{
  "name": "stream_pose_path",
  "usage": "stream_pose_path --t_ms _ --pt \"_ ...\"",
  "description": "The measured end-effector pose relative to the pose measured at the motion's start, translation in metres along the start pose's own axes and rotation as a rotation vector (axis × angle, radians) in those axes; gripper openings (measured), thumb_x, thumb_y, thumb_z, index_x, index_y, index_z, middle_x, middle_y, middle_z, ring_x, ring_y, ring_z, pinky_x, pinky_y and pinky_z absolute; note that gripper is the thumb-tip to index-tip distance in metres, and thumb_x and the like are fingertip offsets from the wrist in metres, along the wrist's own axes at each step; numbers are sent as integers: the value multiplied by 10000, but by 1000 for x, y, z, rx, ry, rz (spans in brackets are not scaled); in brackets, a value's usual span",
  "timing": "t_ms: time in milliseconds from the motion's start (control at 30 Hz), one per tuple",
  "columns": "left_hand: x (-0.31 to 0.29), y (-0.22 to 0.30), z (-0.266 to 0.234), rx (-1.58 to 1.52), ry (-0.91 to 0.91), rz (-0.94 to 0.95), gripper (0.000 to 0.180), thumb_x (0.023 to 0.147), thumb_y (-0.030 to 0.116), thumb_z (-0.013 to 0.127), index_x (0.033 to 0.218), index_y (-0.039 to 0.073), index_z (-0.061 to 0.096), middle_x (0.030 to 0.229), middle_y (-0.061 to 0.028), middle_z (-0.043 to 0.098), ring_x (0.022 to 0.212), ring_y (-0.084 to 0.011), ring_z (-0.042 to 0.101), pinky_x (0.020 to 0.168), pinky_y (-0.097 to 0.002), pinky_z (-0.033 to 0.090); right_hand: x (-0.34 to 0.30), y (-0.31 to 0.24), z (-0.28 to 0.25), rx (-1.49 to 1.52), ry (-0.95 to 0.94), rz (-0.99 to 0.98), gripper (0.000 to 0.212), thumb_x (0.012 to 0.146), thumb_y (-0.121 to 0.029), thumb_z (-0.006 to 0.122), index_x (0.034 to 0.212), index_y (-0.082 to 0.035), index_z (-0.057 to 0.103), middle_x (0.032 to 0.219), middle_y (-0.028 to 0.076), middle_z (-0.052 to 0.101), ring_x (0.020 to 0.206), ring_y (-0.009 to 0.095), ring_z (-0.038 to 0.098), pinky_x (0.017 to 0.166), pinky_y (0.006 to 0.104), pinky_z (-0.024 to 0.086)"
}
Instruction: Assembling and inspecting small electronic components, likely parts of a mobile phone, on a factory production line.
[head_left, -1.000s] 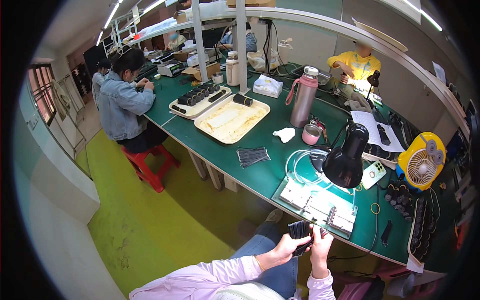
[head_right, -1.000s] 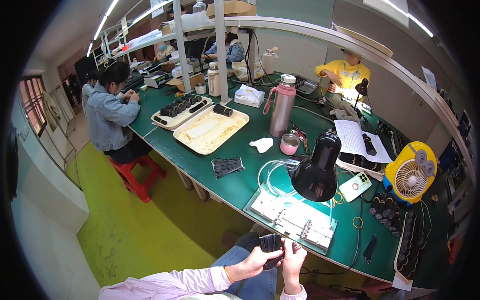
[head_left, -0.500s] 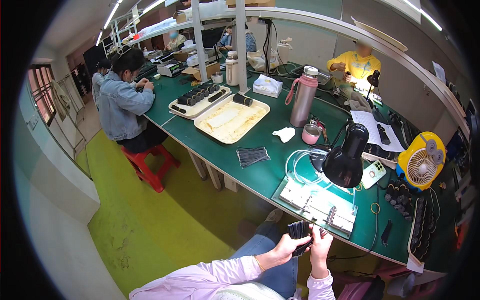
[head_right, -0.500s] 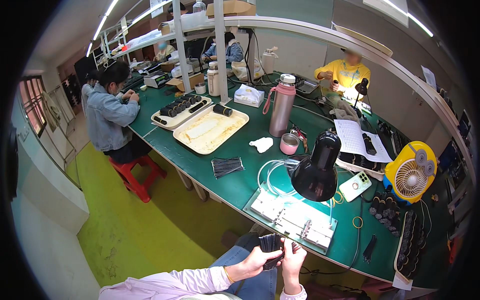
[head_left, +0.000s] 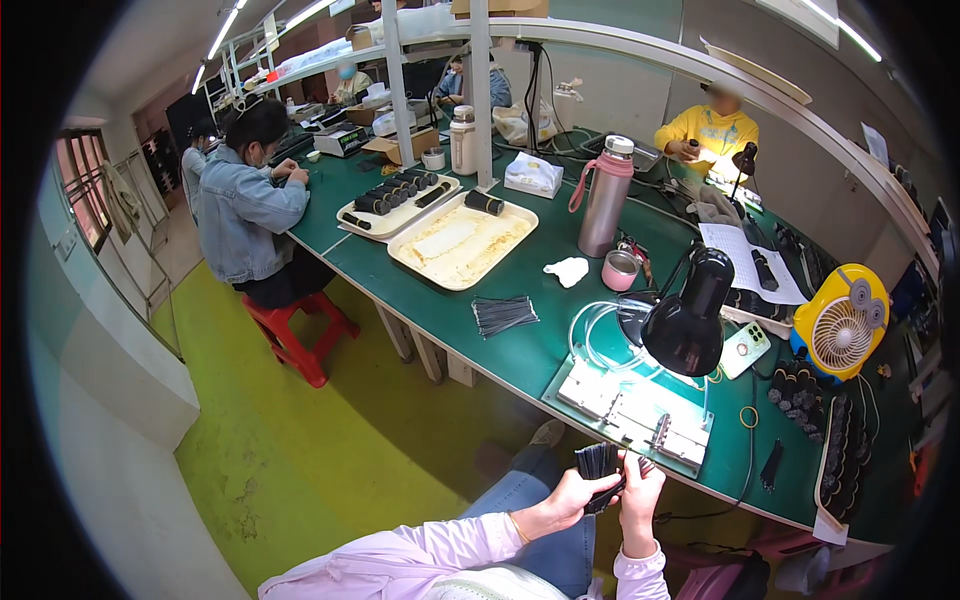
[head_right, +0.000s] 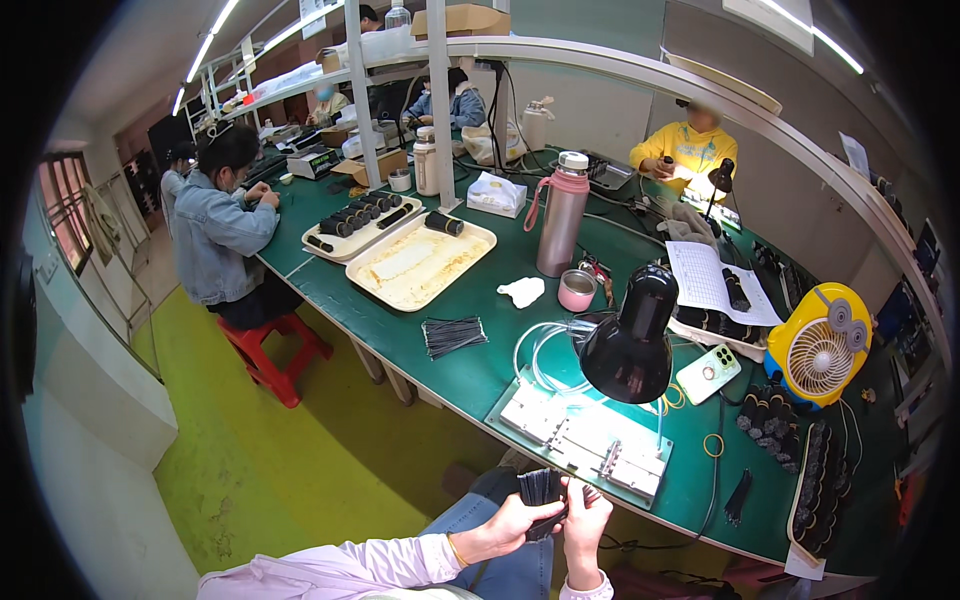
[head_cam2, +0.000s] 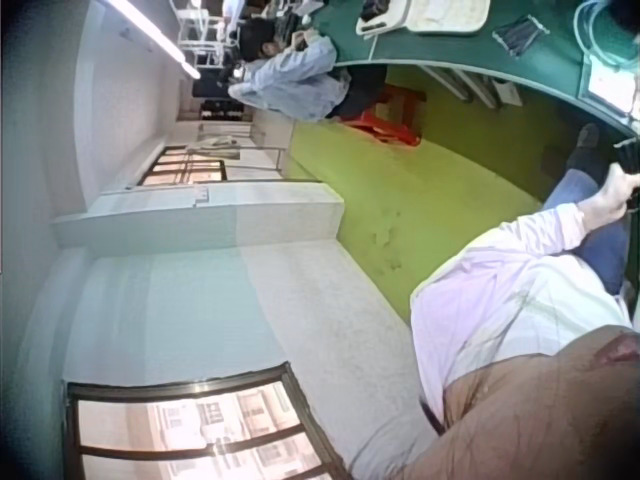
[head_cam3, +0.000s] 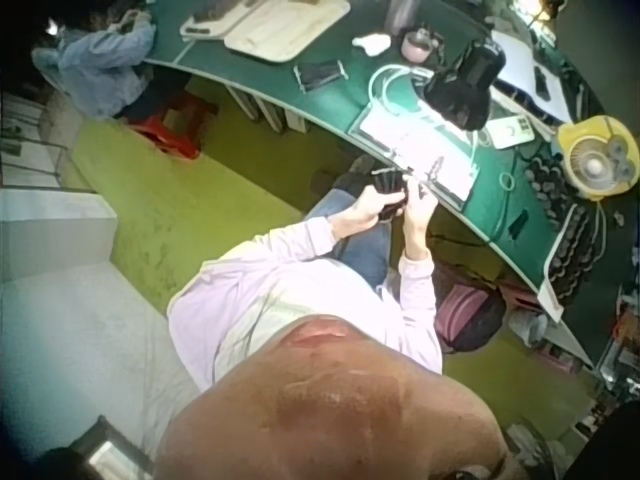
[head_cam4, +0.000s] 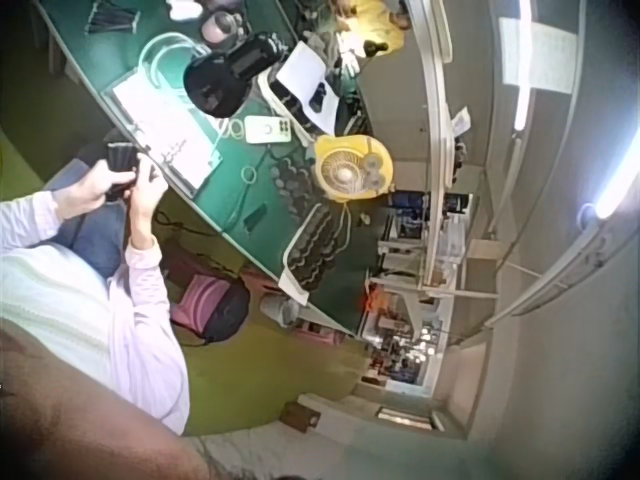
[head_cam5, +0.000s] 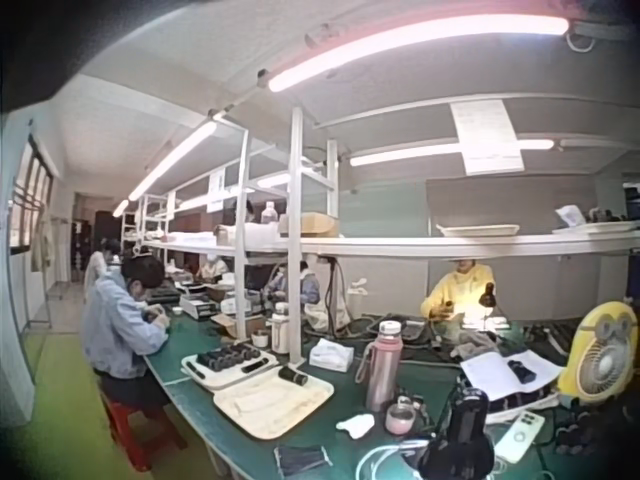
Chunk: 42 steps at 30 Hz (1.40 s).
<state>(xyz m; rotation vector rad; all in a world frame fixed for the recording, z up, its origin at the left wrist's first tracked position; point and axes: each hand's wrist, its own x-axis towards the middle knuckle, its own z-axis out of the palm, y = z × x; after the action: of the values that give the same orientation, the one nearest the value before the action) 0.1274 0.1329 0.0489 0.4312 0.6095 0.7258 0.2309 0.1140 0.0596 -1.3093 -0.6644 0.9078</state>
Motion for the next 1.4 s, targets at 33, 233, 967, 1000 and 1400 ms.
stream_pose_path --t_ms 33,233,967,1000,1400 --pt "0 0 0 -3 -2 2 172 785 48 584 948 18 538 818 -54 575 644 -127 566 579 -246 498 0 0 0 -2 -1 -2 152 821 -106 550 775 20 622 550 -26 498 433 17 396 390 166 292" --pt "-2 0 1 2 7 -7 173 784 49 585 947 18 536 815 -54 573 644 -128 565 584 -248 498 0 2 -1 -27 7 -36 153 823 -101 545 770 21 620 549 -27 498 425 16 390 387 166 284" --pt "2 -3 -3 -21 3 -9 203 785 51 583 981 35 534 803 -43 573 643 -130 563 581 -253 494 -2 1 0 -62 19 -97 155 822 -86 540 764 30 624 547 -28 509 437 12 398 395 167 296" --pt "2 -3 -2 -25 6 -11 200 785 51 582 979 34 536 804 -43 573 649 -131 563 582 -254 494 -1 1 0 -74 17 -114 154 820 -82 541 761 33 625 551 -27 514 446 13 403 404 167 302" --pt "-3 -7 -8 -59 23 -7 181 790 56 576 969 39 553 823 -41 577 663 -126 564 587 -257 496 -8 3 3 -98 6 -171 132 812 -56 546 777 42 628 568 -25 522 492 22 422 453 174 330"
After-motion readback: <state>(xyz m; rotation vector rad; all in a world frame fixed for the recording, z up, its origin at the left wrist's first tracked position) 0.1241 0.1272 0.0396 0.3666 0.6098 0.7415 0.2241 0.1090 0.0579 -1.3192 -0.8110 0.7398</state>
